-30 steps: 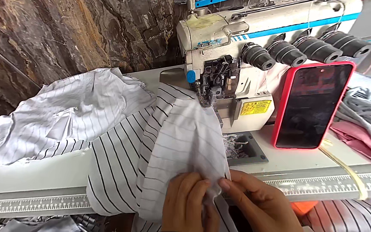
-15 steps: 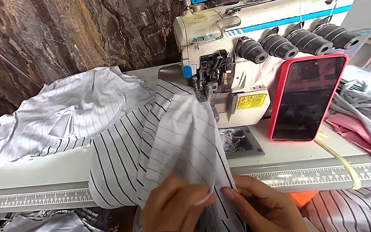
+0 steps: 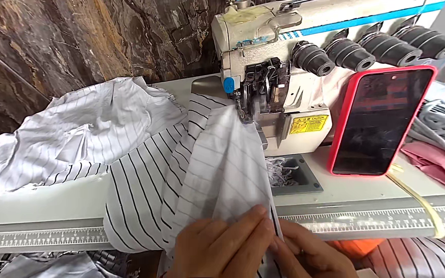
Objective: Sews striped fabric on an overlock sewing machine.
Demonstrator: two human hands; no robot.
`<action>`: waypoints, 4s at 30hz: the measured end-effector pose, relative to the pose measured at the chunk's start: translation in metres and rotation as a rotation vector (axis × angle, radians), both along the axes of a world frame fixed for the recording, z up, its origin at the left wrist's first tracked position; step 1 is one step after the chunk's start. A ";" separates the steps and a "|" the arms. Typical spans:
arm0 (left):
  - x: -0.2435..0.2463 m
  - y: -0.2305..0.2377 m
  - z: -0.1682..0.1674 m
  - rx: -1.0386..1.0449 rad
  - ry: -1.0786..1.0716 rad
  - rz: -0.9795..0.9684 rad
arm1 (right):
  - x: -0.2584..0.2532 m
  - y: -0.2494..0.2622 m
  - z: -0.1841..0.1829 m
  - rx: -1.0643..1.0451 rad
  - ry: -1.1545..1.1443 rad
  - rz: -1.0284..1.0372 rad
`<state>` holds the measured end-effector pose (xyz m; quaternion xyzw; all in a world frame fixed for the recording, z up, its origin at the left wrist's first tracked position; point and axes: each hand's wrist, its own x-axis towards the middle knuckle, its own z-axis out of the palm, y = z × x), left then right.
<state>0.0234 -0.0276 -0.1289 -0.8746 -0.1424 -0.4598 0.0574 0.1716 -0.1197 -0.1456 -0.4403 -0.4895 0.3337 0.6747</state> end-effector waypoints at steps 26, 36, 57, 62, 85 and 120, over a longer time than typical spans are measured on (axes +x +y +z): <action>0.005 0.032 0.031 -0.050 -0.005 -0.248 | 0.011 0.016 0.008 -0.005 -0.029 0.029; 0.029 0.048 0.032 0.076 0.012 -0.043 | 0.008 0.045 0.012 0.057 -0.051 -0.042; 0.006 0.060 0.060 -0.256 -0.015 -0.237 | -0.027 0.053 0.002 0.058 0.385 -0.194; 0.011 0.050 0.046 -0.159 -0.046 -0.228 | -0.011 0.031 0.004 0.074 0.186 -0.092; 0.039 0.048 0.047 -0.075 0.037 0.327 | 0.009 0.067 0.009 0.082 0.121 -0.103; 0.005 0.070 0.060 -0.249 0.024 -0.232 | 0.017 0.039 0.013 -0.140 0.195 0.220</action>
